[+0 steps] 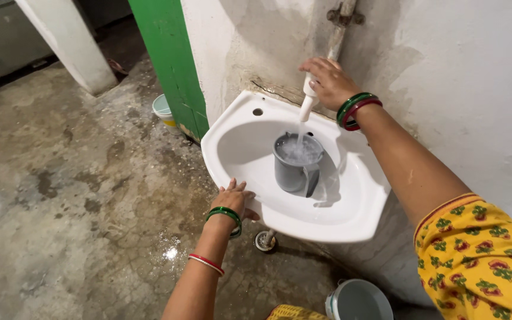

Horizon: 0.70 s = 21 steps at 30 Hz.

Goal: The person cleans a sink and faucet using a cloth and soapy water, then rinses them by pouring water from a mug and filling the mug from the faucet.

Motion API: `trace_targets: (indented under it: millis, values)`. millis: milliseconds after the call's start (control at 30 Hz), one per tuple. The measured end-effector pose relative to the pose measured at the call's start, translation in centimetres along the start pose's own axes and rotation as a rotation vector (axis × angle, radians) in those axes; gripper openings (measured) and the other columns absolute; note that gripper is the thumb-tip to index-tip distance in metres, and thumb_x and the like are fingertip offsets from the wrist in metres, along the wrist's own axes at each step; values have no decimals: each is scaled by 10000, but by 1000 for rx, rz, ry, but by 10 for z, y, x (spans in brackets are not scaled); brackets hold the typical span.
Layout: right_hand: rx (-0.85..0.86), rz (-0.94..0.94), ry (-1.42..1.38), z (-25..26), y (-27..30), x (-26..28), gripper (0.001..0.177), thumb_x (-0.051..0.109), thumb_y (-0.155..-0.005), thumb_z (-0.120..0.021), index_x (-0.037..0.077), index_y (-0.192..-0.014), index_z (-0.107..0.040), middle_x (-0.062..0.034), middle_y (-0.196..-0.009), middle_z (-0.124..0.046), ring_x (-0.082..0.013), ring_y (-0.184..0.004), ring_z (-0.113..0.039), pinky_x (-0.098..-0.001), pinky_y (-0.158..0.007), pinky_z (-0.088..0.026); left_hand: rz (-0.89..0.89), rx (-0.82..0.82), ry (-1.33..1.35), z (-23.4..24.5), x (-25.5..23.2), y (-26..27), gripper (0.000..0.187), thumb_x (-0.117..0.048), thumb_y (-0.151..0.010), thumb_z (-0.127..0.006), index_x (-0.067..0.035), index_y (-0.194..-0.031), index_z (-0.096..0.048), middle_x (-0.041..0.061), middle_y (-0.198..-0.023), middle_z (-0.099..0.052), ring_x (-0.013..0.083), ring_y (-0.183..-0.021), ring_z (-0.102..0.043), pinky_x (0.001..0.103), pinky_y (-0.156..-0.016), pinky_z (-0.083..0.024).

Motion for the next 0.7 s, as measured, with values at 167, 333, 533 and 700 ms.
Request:
trace_targets:
  millis: [167, 333, 533, 700]
  values:
    - [171, -127, -71, 8, -6, -3, 338, 119, -1023, -499, 198, -1321, -635, -1, -1484, -529, -237, -1406, -450, -419, -1211, -303, 1, 18, -9, -2, 2, -2, 825, -472, -616, -918, -304, -1367, -621, 42, -1633, -313, 295, -1553, -156, 504, -1249, -195]
    - [243, -100, -99, 18, -7, 2, 400, 91, -1014, -491, 218, -1375, -610, 36, -1492, -546, -218, -1370, -508, -369, -1179, -377, 22, 41, -13, -1, 1, -3, 833, -455, -608, -925, -313, -1371, -623, 34, -1630, -325, 294, -1556, -161, 508, -1253, -203]
    - [313, -209, -46, 29, -5, 8, 489, 116, -978, -518, 299, -1430, -565, 9, -1499, -533, -246, -1341, -516, -413, -1116, -410, 37, 79, -27, 0, 1, -6, 847, -406, -611, -937, -319, -1387, -610, 34, -1633, -326, 310, -1554, -164, 535, -1244, -218]
    - [351, -284, 51, 32, -6, 4, 467, 211, -1005, -567, 323, -1458, -552, -50, -1405, -632, -270, -1277, -599, -446, -1093, -462, 30, 66, -17, 0, 1, -6, 845, -397, -609, -943, -317, -1383, -612, 39, -1632, -325, 315, -1554, -160, 530, -1245, -220]
Point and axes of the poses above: each hand's wrist, its own y-axis away from the middle knuckle, its own z-axis out of the back of the hand, x = y × z, the point moved 8 cm from there along -y, towards the middle knuckle
